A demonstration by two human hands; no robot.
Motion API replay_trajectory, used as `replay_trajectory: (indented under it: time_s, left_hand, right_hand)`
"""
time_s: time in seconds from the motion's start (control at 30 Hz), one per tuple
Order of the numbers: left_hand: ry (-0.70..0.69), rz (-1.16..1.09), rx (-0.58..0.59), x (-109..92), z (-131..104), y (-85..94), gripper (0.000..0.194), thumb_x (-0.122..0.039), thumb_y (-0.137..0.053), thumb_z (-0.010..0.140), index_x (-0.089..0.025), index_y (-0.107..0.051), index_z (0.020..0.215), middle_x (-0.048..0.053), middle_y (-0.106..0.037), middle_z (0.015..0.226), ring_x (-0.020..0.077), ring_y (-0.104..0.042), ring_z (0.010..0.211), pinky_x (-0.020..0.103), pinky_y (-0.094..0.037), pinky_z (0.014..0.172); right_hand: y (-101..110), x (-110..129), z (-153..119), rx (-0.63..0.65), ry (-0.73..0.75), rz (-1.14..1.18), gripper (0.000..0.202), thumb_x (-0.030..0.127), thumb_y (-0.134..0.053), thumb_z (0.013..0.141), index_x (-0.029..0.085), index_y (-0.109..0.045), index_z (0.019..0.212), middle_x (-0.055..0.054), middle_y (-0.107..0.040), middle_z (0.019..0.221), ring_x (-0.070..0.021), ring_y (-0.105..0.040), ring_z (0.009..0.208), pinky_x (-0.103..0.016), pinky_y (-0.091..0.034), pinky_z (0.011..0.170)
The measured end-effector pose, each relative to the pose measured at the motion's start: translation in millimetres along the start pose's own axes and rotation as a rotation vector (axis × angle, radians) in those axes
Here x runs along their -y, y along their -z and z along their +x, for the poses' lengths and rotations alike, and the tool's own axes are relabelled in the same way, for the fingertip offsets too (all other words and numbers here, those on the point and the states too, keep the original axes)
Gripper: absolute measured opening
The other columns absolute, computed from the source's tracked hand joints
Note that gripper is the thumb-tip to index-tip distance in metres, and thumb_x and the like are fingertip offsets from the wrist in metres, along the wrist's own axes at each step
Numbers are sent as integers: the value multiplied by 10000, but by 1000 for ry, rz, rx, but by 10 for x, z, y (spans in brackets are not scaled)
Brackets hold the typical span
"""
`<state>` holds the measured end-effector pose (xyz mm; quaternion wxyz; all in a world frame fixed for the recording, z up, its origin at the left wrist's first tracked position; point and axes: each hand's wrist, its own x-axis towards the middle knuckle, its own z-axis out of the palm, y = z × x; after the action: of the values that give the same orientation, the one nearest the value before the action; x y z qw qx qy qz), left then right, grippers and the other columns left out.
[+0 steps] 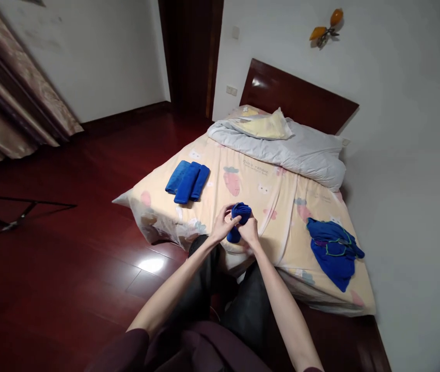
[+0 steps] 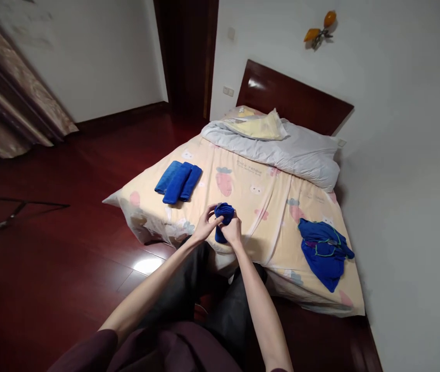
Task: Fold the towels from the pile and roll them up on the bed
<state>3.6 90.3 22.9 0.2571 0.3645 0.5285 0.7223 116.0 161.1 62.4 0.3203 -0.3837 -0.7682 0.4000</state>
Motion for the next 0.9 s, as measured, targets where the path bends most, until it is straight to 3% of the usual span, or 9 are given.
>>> replay_trajectory:
  time_s: [0.1,0.2,0.33,0.43,0.57,0.73,0.9]
  left_hand:
    - [27,-44,20,184,19,388,684,-409,-891,736,-239,-638,1349,138,-657,1387,292,-609,1330,456,-460,1157]
    - [90,81,25,425,9,718,806,-373,-965,604,-219,-645,1328,135,-693,1305,311,-666,1221,451,-508,1080]
    - [155,228,-64,684,83,1000,707,-314,-943,580,-181,-680,1223,99,-750,1100,311,-710,1012,426,-557,938]
    - [195,248,-142,821,243,1120,563,-253,-879,613,-160,-702,1139,73,-757,954,291,-710,897,398,-563,867]
    - [174,254,-163,974,507,1223,546,-219,-840,621,-146,-709,1146,89,-768,982,304,-716,934,383,-568,858]
    - [191,271,-198,1180,753,1331,546,-191,-825,605,-143,-717,1138,106,-774,1030,332,-713,988,402,-573,882]
    - [238,283,-224,1413,841,1424,585,-152,-816,578,-155,-712,1153,90,-777,1010,342,-716,1005,407,-571,893]
  right_hand:
    - [-237,247,125,-71,-13,100,424,421,-830,728,174,-700,1047,-95,-807,961,-270,-766,877,-378,-604,828]
    - [-546,468,283,-117,-31,235,481,511,-859,709,152,-715,994,-114,-804,979,-268,-762,880,-390,-612,856]
    - [-991,687,487,-157,-40,377,538,534,-865,700,135,-717,1029,-115,-800,1020,-266,-754,927,-401,-620,881]
    - [-1281,778,638,-178,-21,399,568,529,-873,692,123,-718,1057,-114,-798,1037,-264,-749,953,-405,-621,904]
    - [-1568,794,868,-207,-32,394,605,506,-890,674,115,-724,1106,-105,-803,1014,-265,-753,933,-414,-631,897]
    - [-1793,698,1117,-244,-61,352,548,505,-903,659,122,-734,1014,-115,-801,1011,-271,-757,926,-420,-630,897]
    - [-1950,567,1214,-238,-63,333,534,492,-899,664,135,-722,1020,-110,-799,1013,-262,-758,900,-415,-625,879]
